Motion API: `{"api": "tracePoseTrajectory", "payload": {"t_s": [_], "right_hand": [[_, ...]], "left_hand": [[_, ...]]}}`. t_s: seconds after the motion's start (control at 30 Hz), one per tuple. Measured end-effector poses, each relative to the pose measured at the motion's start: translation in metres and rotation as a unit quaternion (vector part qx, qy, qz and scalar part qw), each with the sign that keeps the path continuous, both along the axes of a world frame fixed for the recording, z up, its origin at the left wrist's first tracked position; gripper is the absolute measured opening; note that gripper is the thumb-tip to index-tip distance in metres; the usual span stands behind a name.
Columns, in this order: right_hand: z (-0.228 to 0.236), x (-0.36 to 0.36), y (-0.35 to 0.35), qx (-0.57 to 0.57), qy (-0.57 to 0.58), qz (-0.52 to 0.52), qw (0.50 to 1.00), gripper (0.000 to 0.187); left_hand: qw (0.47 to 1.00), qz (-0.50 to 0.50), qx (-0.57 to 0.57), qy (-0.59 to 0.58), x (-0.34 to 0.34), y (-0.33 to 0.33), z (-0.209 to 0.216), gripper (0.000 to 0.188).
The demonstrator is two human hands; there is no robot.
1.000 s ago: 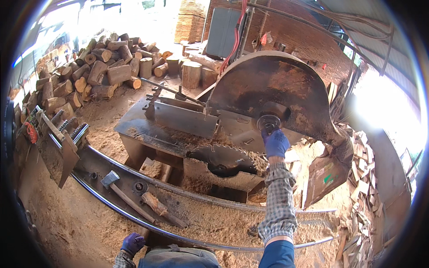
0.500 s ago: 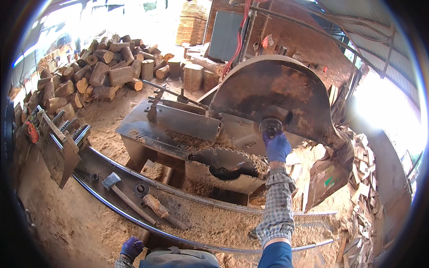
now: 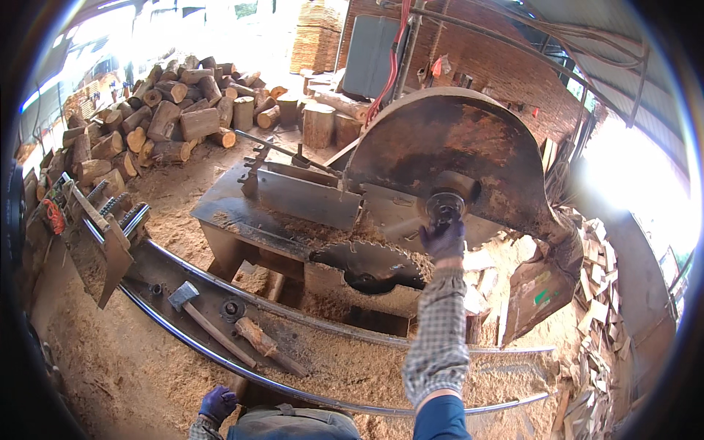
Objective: The person retrieves a bottle and a brush, then applies a dark liquid to the blade of a large circular saw. They use a wooden block to wipe the blade and later use a hammer to tap the saw's central hub. The person walks through the workshop carrying the tools.
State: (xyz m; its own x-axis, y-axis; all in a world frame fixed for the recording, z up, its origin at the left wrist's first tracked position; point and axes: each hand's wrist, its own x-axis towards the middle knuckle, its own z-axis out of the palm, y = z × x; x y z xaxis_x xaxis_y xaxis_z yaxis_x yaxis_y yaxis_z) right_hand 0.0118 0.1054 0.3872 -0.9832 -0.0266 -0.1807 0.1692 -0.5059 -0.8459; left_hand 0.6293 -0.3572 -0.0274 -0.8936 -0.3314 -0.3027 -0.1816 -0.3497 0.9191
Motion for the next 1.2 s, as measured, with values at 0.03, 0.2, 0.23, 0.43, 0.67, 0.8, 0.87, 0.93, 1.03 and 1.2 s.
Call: {"api": "tracePoseTrajectory", "payload": {"t_s": [0.03, 0.2, 0.23, 0.43, 0.67, 0.8, 0.87, 0.93, 1.03, 1.2], "right_hand": [[0.003, 0.004, -0.006, -0.011, -0.007, -0.008, 1.000, 0.051], [0.003, 0.023, -0.016, 0.216, 0.034, -0.152, 0.964, 0.056], [0.004, 0.022, 0.000, 0.478, 0.102, -0.247, 0.837, 0.059], [0.033, 0.036, -0.010, 0.787, 0.178, -0.231, 0.543, 0.071], [-0.008, -0.005, 0.003, 0.172, 0.037, -0.101, 0.979, 0.045], [0.008, 0.017, -0.033, -0.183, 0.046, -0.034, 0.981, 0.038], [0.007, 0.021, -0.032, -0.217, 0.043, 0.030, 0.975, 0.037], [0.016, 0.022, -0.025, 0.102, 0.002, -0.039, 0.994, 0.053], [0.013, 0.030, -0.018, 0.704, 0.160, -0.300, 0.623, 0.068], [0.008, 0.019, -0.003, 0.665, 0.147, -0.250, 0.688, 0.055]], "left_hand": [[0.997, -0.015, -0.070, 0.014, 0.000, 0.002, 0.001, 0.014], [0.858, -0.072, -0.507, 0.045, -0.027, 0.020, 0.078, 0.027], [0.857, -0.075, -0.510, 0.010, -0.039, 0.027, 0.100, 0.027], [0.901, -0.114, -0.417, 0.036, -0.034, 0.015, 0.073, 0.020], [0.954, -0.075, -0.291, 0.009, -0.034, 0.025, 0.083, 0.011], [0.898, -0.096, -0.429, 0.034, -0.038, 0.031, 0.110, 0.012], [0.866, -0.110, -0.485, 0.051, -0.037, 0.029, 0.114, 0.013], [0.846, -0.114, -0.517, 0.058, -0.040, 0.017, 0.100, 0.014], [0.911, -0.094, -0.400, 0.033, -0.042, 0.018, 0.096, 0.017], [0.925, -0.073, -0.370, 0.049, -0.040, 0.021, 0.096, 0.022]]}}
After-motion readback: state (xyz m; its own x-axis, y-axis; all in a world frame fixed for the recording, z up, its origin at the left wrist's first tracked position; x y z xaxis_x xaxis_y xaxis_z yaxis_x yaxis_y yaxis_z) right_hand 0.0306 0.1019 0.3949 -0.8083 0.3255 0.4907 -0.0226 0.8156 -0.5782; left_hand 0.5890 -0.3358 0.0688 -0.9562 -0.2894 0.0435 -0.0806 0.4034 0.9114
